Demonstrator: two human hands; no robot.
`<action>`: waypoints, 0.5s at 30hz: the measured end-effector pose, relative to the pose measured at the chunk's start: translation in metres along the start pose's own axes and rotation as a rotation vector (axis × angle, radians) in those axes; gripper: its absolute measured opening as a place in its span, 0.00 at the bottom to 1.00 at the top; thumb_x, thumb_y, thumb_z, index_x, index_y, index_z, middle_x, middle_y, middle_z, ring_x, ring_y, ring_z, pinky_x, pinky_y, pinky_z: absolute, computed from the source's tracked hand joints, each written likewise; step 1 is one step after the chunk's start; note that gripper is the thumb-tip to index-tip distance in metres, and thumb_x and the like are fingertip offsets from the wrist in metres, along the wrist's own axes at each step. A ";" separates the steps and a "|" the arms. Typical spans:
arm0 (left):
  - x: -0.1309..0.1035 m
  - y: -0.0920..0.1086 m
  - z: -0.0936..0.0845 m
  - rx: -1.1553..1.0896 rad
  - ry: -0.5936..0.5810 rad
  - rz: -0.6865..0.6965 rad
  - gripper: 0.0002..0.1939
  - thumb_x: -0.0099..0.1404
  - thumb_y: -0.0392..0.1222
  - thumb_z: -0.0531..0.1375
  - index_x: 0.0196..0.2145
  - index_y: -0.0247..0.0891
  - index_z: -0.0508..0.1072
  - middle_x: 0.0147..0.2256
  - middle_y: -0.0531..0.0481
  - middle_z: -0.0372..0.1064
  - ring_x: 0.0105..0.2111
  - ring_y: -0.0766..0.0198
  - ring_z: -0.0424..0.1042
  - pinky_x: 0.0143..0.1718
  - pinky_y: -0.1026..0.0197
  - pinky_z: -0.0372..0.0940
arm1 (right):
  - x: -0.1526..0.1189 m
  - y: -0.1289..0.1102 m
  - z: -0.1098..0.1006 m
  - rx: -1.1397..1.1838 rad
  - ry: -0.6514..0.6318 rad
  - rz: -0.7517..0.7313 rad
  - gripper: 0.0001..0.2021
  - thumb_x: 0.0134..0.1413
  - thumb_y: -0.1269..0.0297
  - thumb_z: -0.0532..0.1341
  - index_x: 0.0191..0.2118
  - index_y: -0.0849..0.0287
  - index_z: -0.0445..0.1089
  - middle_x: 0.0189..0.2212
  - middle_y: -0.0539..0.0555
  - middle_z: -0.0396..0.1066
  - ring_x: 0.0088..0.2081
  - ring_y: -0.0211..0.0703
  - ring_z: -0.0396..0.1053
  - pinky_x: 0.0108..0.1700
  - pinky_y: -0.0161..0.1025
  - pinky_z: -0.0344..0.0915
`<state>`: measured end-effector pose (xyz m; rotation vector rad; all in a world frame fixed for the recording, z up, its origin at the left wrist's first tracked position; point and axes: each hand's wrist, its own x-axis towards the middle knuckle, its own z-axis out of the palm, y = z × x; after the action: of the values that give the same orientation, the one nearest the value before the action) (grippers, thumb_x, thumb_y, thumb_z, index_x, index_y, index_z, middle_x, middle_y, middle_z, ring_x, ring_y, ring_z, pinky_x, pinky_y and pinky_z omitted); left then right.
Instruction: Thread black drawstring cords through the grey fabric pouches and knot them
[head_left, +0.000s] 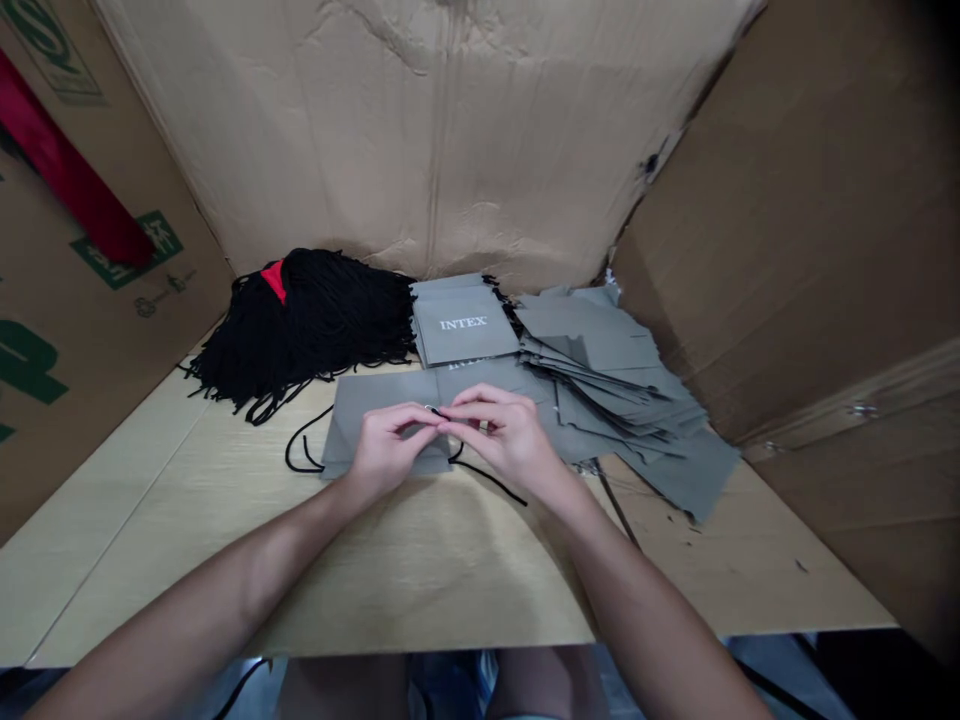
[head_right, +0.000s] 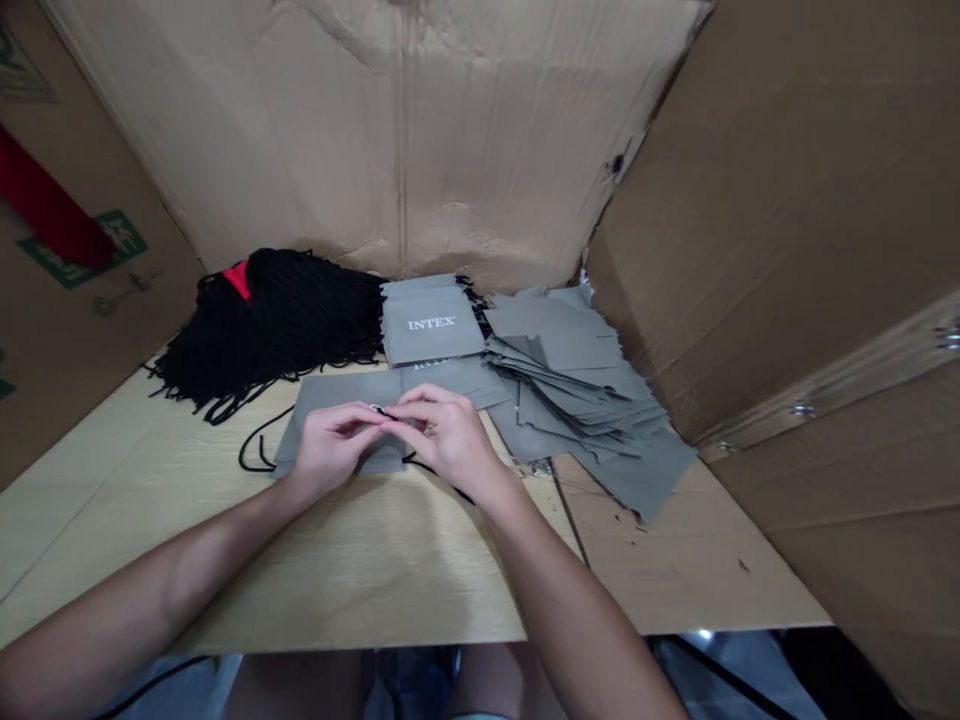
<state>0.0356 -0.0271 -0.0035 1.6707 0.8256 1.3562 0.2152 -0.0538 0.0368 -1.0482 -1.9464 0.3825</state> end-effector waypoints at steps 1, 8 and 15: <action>-0.001 -0.001 0.001 -0.033 0.035 -0.039 0.06 0.55 0.41 0.68 0.26 0.39 0.74 0.27 0.49 0.75 0.29 0.62 0.73 0.33 0.62 0.67 | 0.000 -0.001 0.000 0.010 -0.006 0.012 0.08 0.54 0.61 0.66 0.39 0.55 0.79 0.35 0.52 0.75 0.27 0.33 0.68 0.28 0.32 0.64; -0.006 0.001 -0.003 0.055 0.123 -0.030 0.21 0.50 0.38 0.69 0.22 0.41 0.56 0.26 0.52 0.75 0.30 0.60 0.76 0.29 0.64 0.64 | 0.001 -0.008 0.002 0.017 0.021 -0.017 0.04 0.53 0.64 0.67 0.34 0.55 0.80 0.33 0.52 0.78 0.26 0.34 0.69 0.26 0.31 0.63; -0.008 0.005 -0.007 0.133 0.139 0.014 0.21 0.49 0.39 0.70 0.21 0.41 0.57 0.25 0.53 0.73 0.28 0.63 0.74 0.28 0.65 0.63 | -0.003 -0.009 0.005 -0.018 0.048 -0.102 0.07 0.58 0.65 0.62 0.37 0.54 0.80 0.32 0.52 0.79 0.27 0.36 0.73 0.29 0.33 0.67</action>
<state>0.0274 -0.0352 -0.0018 1.7004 1.0053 1.4674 0.2072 -0.0613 0.0378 -0.9560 -1.9544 0.2813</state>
